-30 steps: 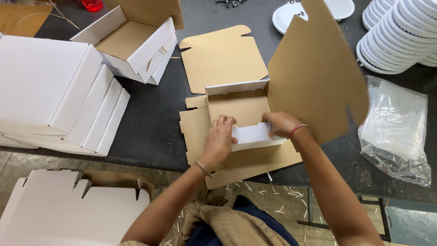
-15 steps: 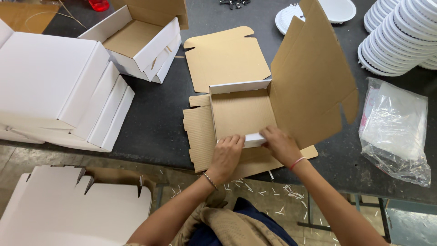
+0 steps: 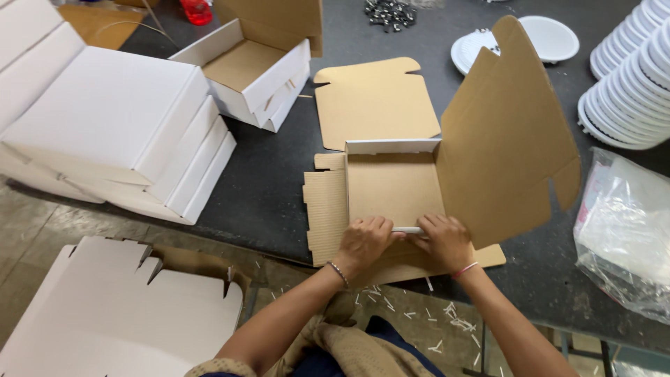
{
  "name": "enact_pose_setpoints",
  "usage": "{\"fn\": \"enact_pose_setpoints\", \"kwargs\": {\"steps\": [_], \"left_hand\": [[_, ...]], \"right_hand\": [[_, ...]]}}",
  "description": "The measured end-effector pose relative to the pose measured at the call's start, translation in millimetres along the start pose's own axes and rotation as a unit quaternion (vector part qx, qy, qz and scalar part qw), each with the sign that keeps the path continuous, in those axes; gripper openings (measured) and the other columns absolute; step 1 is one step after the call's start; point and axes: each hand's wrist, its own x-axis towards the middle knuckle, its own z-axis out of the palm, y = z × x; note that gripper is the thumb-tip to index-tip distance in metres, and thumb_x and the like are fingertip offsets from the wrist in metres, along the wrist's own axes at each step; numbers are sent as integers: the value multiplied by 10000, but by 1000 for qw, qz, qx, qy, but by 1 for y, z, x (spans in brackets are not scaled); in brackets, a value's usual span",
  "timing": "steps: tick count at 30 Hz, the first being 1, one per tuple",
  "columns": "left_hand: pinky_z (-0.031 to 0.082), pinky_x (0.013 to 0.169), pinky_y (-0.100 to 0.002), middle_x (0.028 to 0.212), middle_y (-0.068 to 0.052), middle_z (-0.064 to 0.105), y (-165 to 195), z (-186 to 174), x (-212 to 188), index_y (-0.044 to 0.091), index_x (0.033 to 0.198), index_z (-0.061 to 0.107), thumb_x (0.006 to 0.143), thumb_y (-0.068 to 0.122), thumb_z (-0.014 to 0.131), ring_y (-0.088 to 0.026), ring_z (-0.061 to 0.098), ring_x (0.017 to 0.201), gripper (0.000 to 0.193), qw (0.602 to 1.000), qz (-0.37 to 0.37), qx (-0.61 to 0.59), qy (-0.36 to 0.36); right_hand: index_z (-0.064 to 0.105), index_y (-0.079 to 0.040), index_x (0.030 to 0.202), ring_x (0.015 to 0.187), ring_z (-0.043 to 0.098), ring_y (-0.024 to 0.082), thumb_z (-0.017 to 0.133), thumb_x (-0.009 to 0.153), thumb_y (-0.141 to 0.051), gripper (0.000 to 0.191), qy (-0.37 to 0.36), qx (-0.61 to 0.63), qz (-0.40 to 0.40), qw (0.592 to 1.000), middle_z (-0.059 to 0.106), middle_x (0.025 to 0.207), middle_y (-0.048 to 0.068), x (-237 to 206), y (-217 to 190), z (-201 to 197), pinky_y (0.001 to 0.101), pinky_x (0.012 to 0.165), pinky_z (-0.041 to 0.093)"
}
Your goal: The person folds flat cardboard boxes into open cartons on a workbench, then places round LED ceiling light fixtures into the boxes, wraps some fixtures in clear plastic bags, and arranges the packed boxes and fixtures on the bench.
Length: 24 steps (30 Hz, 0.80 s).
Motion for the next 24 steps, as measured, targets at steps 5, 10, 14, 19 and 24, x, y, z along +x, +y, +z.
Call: {"fn": "enact_pose_setpoints", "kwargs": {"steps": [5, 10, 14, 19, 24], "left_hand": [[528, 646, -379, 765, -52, 671, -6, 2, 6, 110, 856, 629, 1010, 464, 602, -219, 684, 713, 387, 998, -16, -28, -47], [545, 716, -358, 896, -59, 685, -4, -8, -16, 97, 966, 636, 921, 148, 592, -218, 696, 844, 81, 999, 4, -29, -27], [556, 759, -358, 936, -66, 683, -15, -30, -30, 82, 1003, 647, 926, 95, 594, -216, 703, 891, 94, 1000, -16, 3, 19], [538, 622, -375, 1002, -123, 705, -65, -84, -8, 63, 1113, 694, 895, 114, 599, -266, 683, 824, 244, 988, -91, 116, 53], [467, 862, -472, 1021, -111, 698, -134, -167, 31, 106, 1048, 697, 901, 129, 563, -298, 640, 1017, 200, 960, -107, 246, 84]], "right_hand": [[635, -142, 812, 810, 675, 252, 731, 806, -498, 369, -15, -26, 20, 999, 689, 809, 36, 3, 5, 8, 392, 757, 512], [672, -129, 1004, 953, 646, 216, 701, 851, -385, 299, 38, -28, -22, 999, 680, 957, 30, -6, -15, -2, 404, 866, 495], [646, -67, 1207, 1188, 571, 293, 663, 885, -182, 343, 190, 60, -67, 978, 650, 1242, 99, -24, -52, -22, 451, 1019, 450], [676, -86, 1134, 1168, 598, 275, 689, 874, -166, 272, 142, 163, -40, 976, 668, 1201, 62, -24, -86, -30, 430, 972, 459], [708, -98, 1060, 1045, 663, 238, 692, 882, -160, 188, 63, 211, 27, 975, 700, 1130, 30, -23, -85, -24, 384, 875, 534]]}}
